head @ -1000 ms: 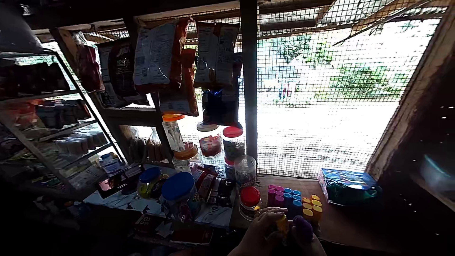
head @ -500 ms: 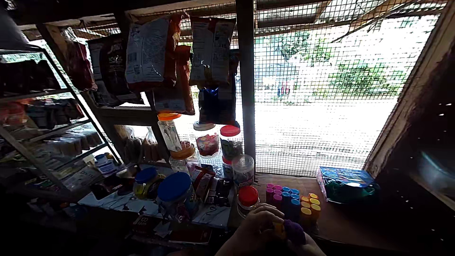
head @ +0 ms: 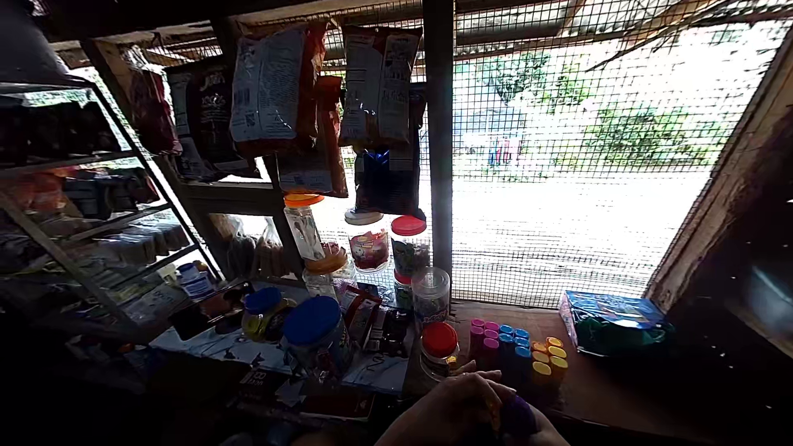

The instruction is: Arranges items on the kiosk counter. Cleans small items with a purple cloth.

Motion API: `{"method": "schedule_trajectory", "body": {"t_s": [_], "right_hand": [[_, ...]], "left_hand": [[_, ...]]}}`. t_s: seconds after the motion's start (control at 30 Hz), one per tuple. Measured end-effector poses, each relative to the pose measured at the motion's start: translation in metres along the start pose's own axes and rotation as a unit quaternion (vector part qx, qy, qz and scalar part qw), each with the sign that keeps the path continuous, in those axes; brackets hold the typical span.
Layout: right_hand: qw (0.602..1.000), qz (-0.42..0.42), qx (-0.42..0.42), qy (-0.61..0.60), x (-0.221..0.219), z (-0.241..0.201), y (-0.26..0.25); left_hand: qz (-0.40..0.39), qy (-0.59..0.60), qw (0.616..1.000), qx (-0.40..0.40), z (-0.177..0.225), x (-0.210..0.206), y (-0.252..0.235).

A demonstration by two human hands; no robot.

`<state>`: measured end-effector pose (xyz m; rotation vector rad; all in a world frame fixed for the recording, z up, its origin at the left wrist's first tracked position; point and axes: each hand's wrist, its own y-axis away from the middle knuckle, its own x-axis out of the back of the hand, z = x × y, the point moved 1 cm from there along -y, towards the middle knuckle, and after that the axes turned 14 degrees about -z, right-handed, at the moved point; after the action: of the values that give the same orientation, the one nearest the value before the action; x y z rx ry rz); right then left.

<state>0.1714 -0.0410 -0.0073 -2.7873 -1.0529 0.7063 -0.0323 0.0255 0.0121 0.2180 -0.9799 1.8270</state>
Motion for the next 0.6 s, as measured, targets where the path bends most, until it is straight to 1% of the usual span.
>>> {"method": "schedule_trajectory", "body": {"t_s": [0.17,0.23,0.37,0.47,0.6], "right_hand": [[1.0,-0.009,0.018,0.002,0.002,0.002,-0.001],[0.999,0.013,0.031,0.014,-0.001,0.002,-0.003],[0.991,0.1,0.053,0.071,-0.008,-0.003,-0.006],[0.984,0.117,0.07,0.112,-0.007,-0.005,-0.008],[0.972,0.186,0.048,0.138,-0.01,-0.005,-0.009]], "left_hand": [[0.007,-0.004,1.0,0.007,0.0,0.002,0.003],[0.022,-0.012,1.0,0.008,0.0,0.0,0.003],[0.044,-0.064,0.997,0.0,-0.003,-0.003,0.004],[0.062,-0.109,0.992,0.006,-0.002,-0.008,0.002],[0.08,-0.117,0.99,0.026,-0.005,-0.014,0.0]]}}
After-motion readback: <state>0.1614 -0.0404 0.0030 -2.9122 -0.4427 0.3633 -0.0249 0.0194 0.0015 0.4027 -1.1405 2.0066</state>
